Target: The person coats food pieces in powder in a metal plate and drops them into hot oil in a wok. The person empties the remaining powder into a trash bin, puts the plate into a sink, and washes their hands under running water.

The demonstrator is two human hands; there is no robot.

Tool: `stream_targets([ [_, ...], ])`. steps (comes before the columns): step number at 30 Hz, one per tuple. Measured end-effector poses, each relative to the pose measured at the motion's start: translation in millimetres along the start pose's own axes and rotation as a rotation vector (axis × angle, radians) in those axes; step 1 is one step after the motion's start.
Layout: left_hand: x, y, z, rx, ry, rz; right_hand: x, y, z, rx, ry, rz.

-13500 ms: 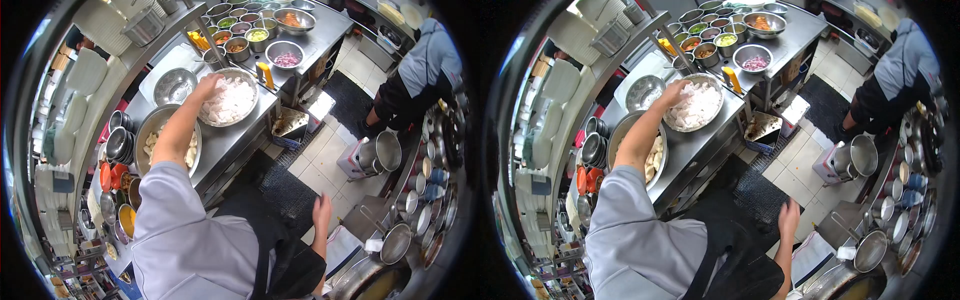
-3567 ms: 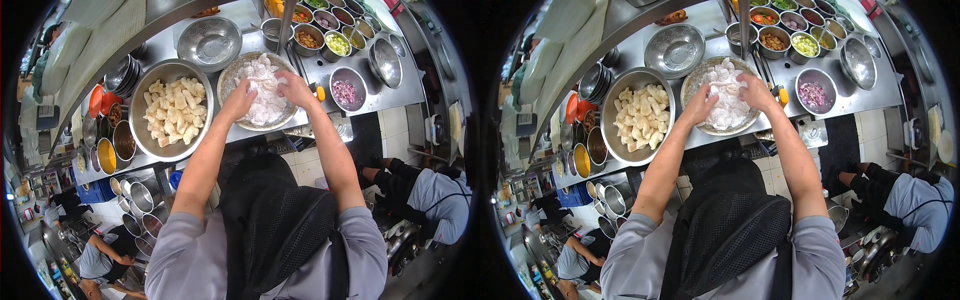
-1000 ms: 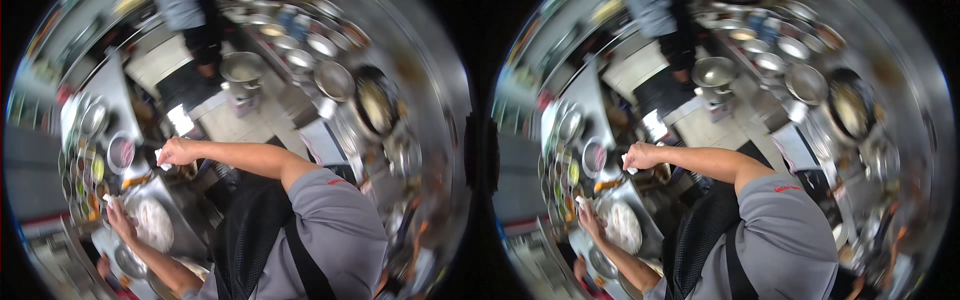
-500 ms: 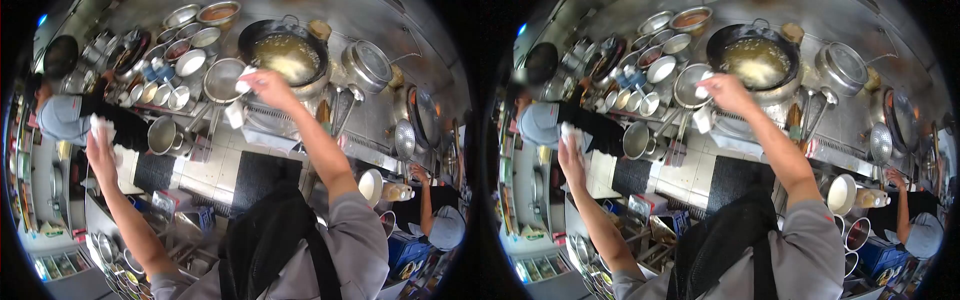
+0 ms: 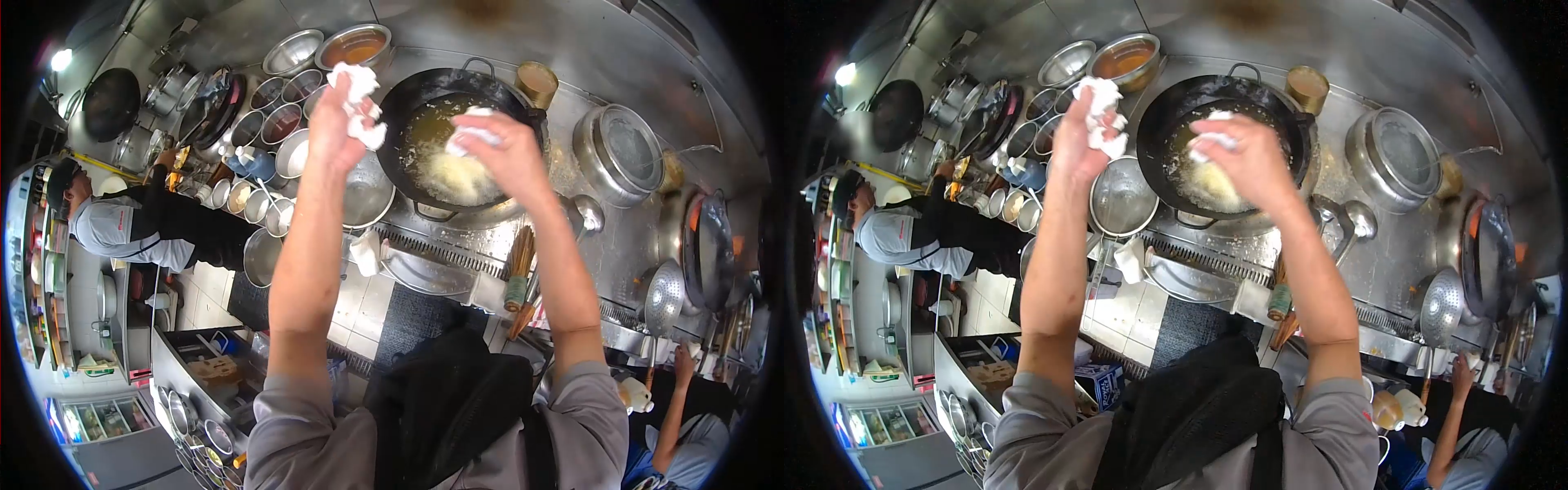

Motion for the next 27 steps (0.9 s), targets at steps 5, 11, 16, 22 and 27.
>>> stream_targets([
  [5,-26.9,-17.9,46.9,0.001,-0.082,0.015,-12.1,76.7,59.2,-0.253,-0.394,0.187],
  [11,-108.7,-51.0,74.6,0.122,-0.157,-0.122,-54.8,138.2,73.2,-0.263,-0.411,0.409],
  [16,-147.1,-88.7,101.9,0.026,-0.292,-0.126,-89.7,168.1,63.7,-0.263,-0.367,0.469],
  [22,-143.9,-126.4,72.8,0.390,-0.067,-0.187,-79.2,125.6,84.7,-0.303,-0.274,0.342],
  [27,-124.1,-103.9,-1.5,0.665,0.313,-0.124,-54.0,50.8,84.2,-0.436,-0.152,0.171],
])
Point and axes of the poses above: each hand's wrist, its own x-axis towards the middle knuckle, its own y-axis out of the palm, z = x × y, the point moved 6 cm from there along x, towards the middle knuckle, and after that the axes turned 10 degrees about -y, right-handed, at the moved point
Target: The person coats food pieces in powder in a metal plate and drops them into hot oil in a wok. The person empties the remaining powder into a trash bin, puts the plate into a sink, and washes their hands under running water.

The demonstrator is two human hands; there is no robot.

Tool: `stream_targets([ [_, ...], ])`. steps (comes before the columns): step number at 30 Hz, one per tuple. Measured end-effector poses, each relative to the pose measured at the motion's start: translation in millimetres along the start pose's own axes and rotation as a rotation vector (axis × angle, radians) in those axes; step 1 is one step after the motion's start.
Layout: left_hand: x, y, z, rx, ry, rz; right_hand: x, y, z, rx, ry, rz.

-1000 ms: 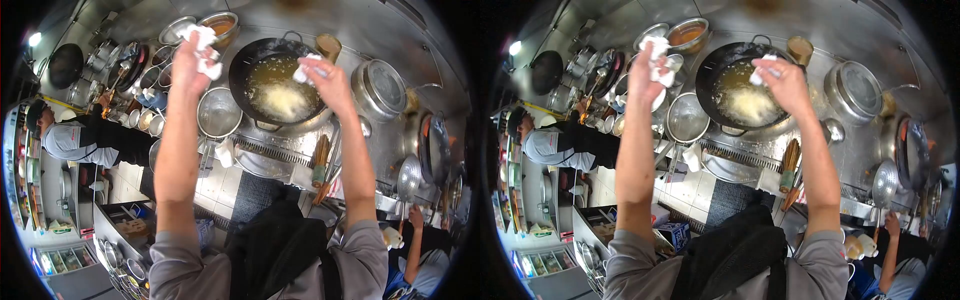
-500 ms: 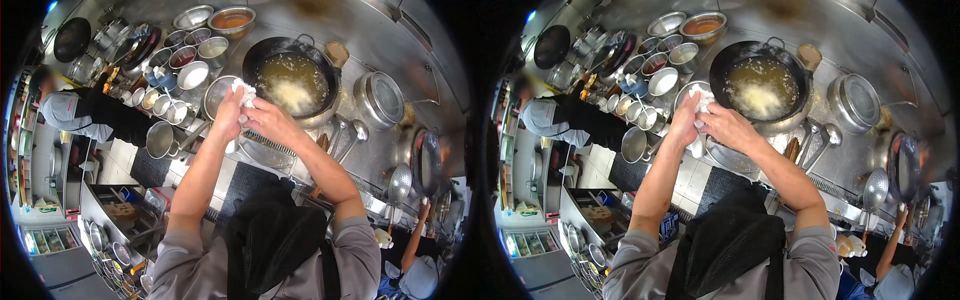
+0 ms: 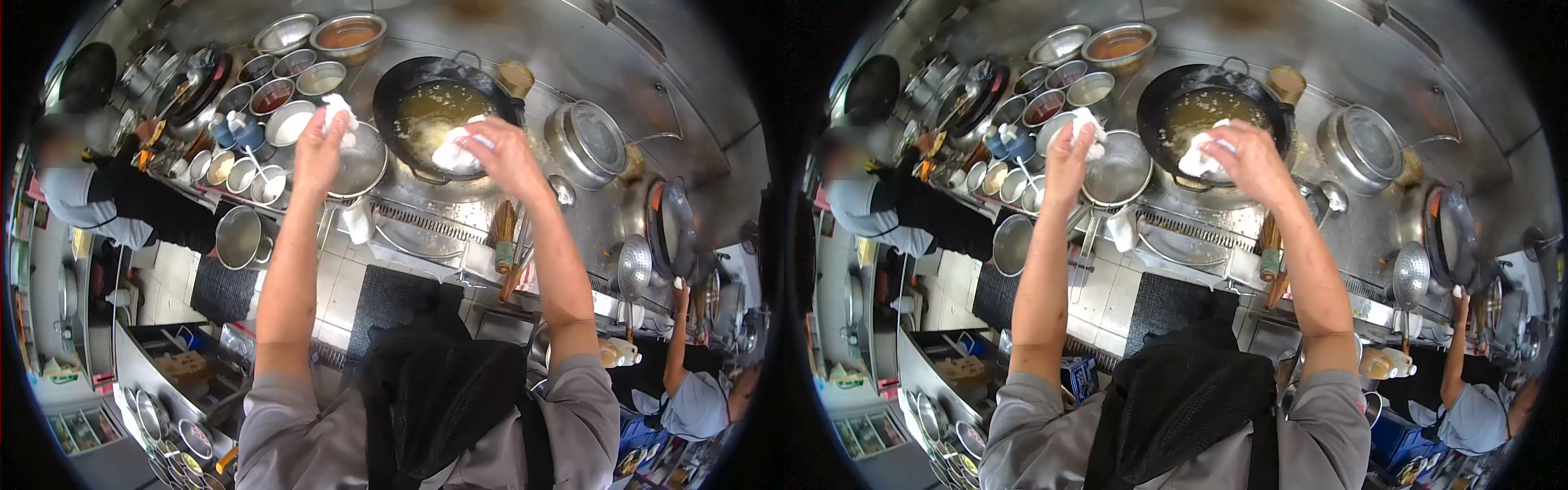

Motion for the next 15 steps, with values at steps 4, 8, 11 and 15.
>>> stream_targets([
  [4,58.5,32.4,-62.1,0.460,0.221,-0.118,21.7,-39.0,-71.3,-0.155,0.088,-0.091],
  [8,146.5,106.2,-27.8,0.761,0.240,0.040,44.6,-29.9,-167.0,-0.197,0.141,-0.051],
  [11,178.6,172.1,54.7,1.072,0.211,0.355,38.6,12.8,-244.6,-0.182,0.258,0.117],
  [15,170.8,226.1,131.1,1.310,-0.102,0.568,11.5,82.7,-322.1,-0.254,0.304,0.607],
])
Point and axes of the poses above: each hand's wrist, its own x-axis towards the middle knuckle, its own y-axis out of the palm, z = x × y, the point moved 6 cm from there along x, towards the middle knuckle, and after that the axes turned 10 degrees about -y, right-handed, at the moved point
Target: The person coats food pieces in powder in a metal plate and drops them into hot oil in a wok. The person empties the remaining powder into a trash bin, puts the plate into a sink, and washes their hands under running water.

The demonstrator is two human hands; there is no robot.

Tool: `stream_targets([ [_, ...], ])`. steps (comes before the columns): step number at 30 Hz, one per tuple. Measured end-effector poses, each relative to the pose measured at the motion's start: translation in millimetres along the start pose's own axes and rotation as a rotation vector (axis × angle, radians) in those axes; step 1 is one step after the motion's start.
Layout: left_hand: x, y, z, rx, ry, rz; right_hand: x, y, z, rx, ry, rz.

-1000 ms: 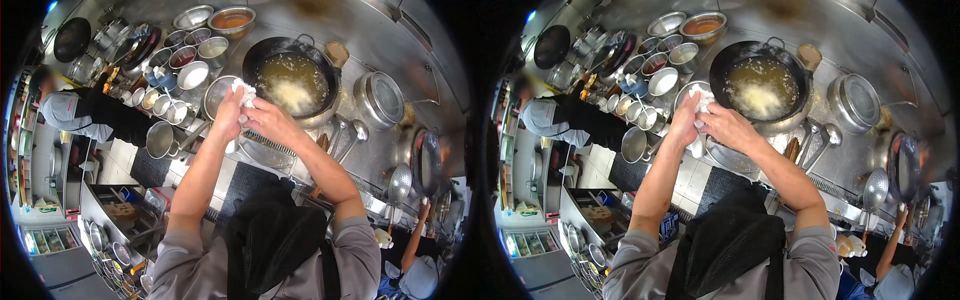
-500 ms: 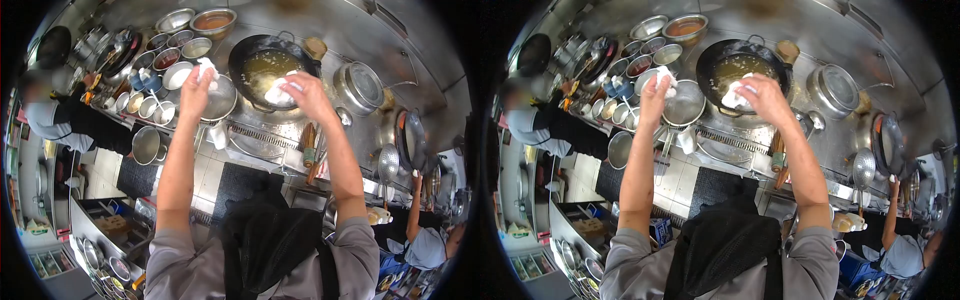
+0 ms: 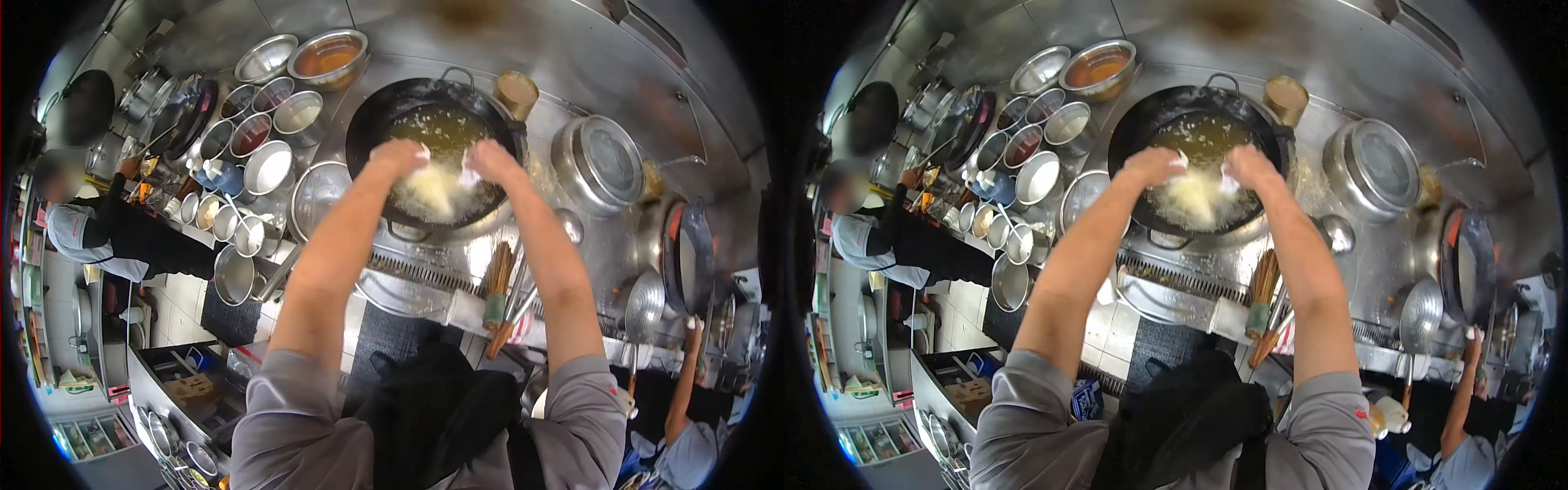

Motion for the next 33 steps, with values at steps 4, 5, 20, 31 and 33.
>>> stream_targets([
  [4,46.5,34.9,-0.1,-0.064,-0.038,-0.103,20.1,18.3,-12.5,0.029,0.076,0.020],
  [5,54.6,32.7,2.2,-0.083,-0.057,-0.161,25.3,16.9,-12.8,0.027,0.045,-0.075],
  [20,-326.9,-124.8,139.3,-0.349,0.095,-1.248,-93.2,-129.5,281.7,0.407,-0.548,-0.889],
  [31,-963.9,197.0,250.9,-0.404,-1.467,-1.479,-263.6,155.4,793.7,0.581,-1.383,0.411],
  [33,-1049.2,268.3,229.8,-0.306,-1.909,-1.500,-326.5,206.7,874.5,0.563,-1.540,0.675],
])
Point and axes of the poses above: each hand's wrist, its own x-axis towards the middle knuckle, its own y-axis out of the palm, z = x × y, the point moved 6 cm from there along x, towards the middle knuckle, and after that the axes turned 10 degrees about -y, right-handed, at the moved point
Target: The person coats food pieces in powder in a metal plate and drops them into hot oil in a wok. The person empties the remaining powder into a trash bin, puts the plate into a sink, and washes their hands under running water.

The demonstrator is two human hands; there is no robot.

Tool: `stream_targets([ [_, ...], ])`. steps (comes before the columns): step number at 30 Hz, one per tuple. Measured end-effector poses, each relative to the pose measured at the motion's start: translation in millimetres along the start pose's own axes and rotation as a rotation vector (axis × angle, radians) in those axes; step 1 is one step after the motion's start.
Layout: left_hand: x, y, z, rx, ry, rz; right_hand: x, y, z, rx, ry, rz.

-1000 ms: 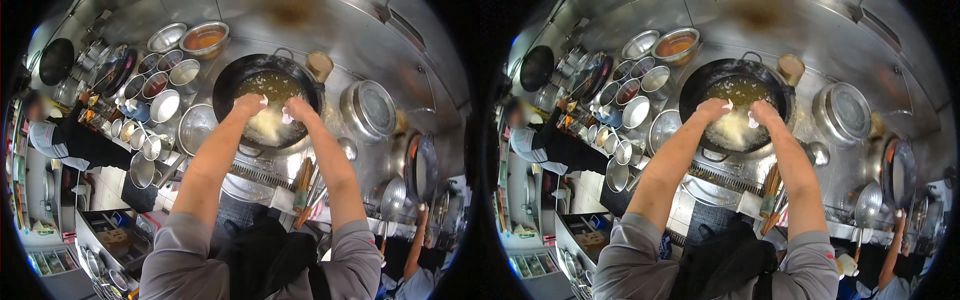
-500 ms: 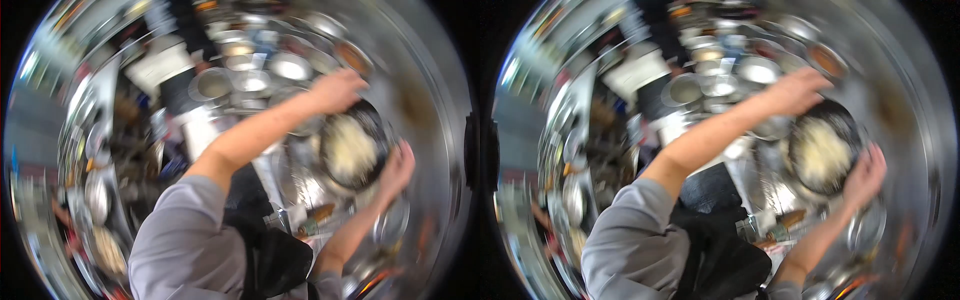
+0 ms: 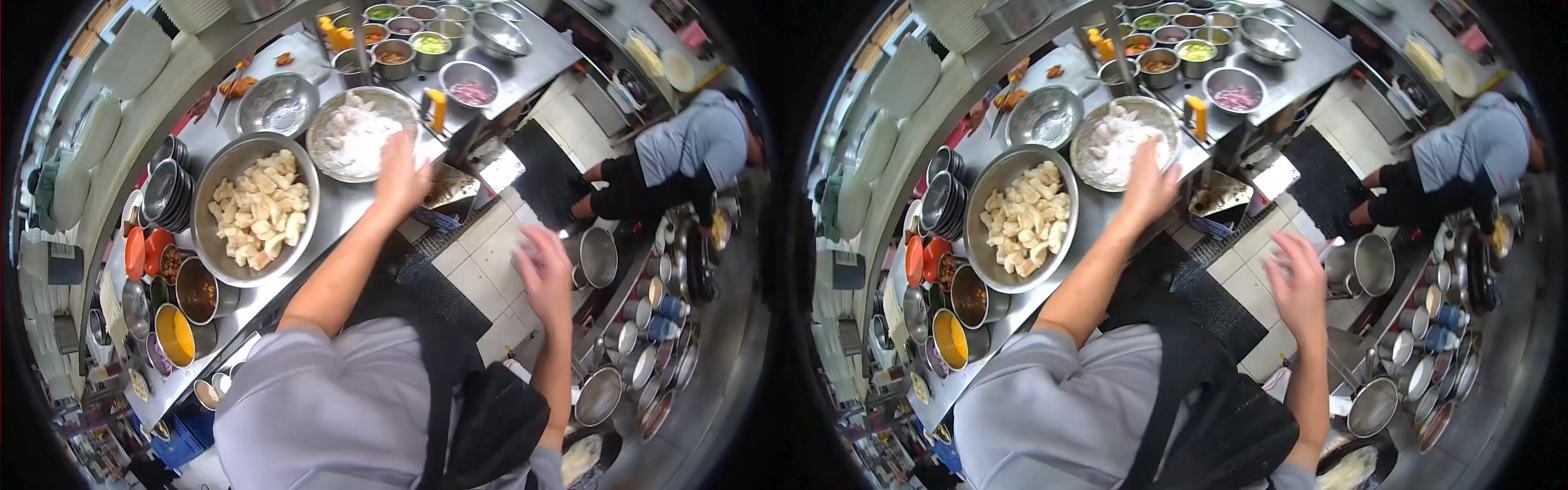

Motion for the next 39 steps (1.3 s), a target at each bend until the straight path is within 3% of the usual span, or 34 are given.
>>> stream_targets([
  [2,23.6,-14.7,92.9,0.101,-0.298,0.072,80.1,73.9,5.5,0.105,-0.147,0.178],
  [4,33.9,-12.0,129.9,0.218,-0.479,0.245,146.0,142.9,1.8,0.141,-0.221,0.297],
  [6,38.1,-4.8,155.5,0.328,-0.683,0.505,197.4,208.4,-14.0,-0.018,-0.248,0.517],
  [11,51.6,16.0,188.2,0.393,-0.649,0.557,238.9,328.9,-63.3,-0.361,-0.258,1.014],
  [15,54.4,20.3,204.9,0.203,-0.690,0.358,240.8,339.8,-68.0,-0.354,-0.272,0.835],
  [17,54.0,31.5,218.2,0.085,-0.679,0.212,253.5,348.1,-84.3,-0.158,-0.260,0.668],
  [18,58.9,30.6,219.0,-0.160,-0.778,0.133,267.3,348.1,-95.7,-0.034,-0.298,0.561],
  [19,59.6,35.1,223.4,-0.283,-0.752,0.111,276.8,340.9,-90.4,0.087,-0.327,0.451],
  [21,69.0,33.2,222.5,-0.522,-0.684,0.054,296.1,336.7,-91.9,0.183,-0.326,0.475],
  [22,71.7,17.8,209.3,-0.199,-0.527,-0.038,302.9,333.0,-92.9,0.206,-0.375,0.484],
  [24,78.3,6.7,213.8,-0.129,-0.575,-0.027,311.6,325.2,-95.8,0.190,-0.421,0.545],
  [27,78.9,-3.3,223.3,-0.162,-0.648,-0.086,320.4,318.3,-109.8,0.119,-0.309,0.642],
  [28,76.4,-5.3,226.6,-0.167,-0.684,-0.107,321.7,313.1,-107.3,0.107,-0.372,0.599],
  [34,85.7,-28.8,202.7,0.061,-0.729,-0.048,329.0,304.7,-90.6,0.021,-0.187,0.702],
  [39,81.0,-35.7,191.9,0.065,-0.631,-0.097,339.3,302.0,-90.0,0.194,-0.326,0.598],
])
Point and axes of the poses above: each hand's wrist, its own x-axis towards the middle knuckle, its own y-axis out of the palm, z = x × y, the point moved 6 cm from there along x, towards the middle knuckle, and after that the axes turned 10 degrees about -y, right-handed, at the moved point
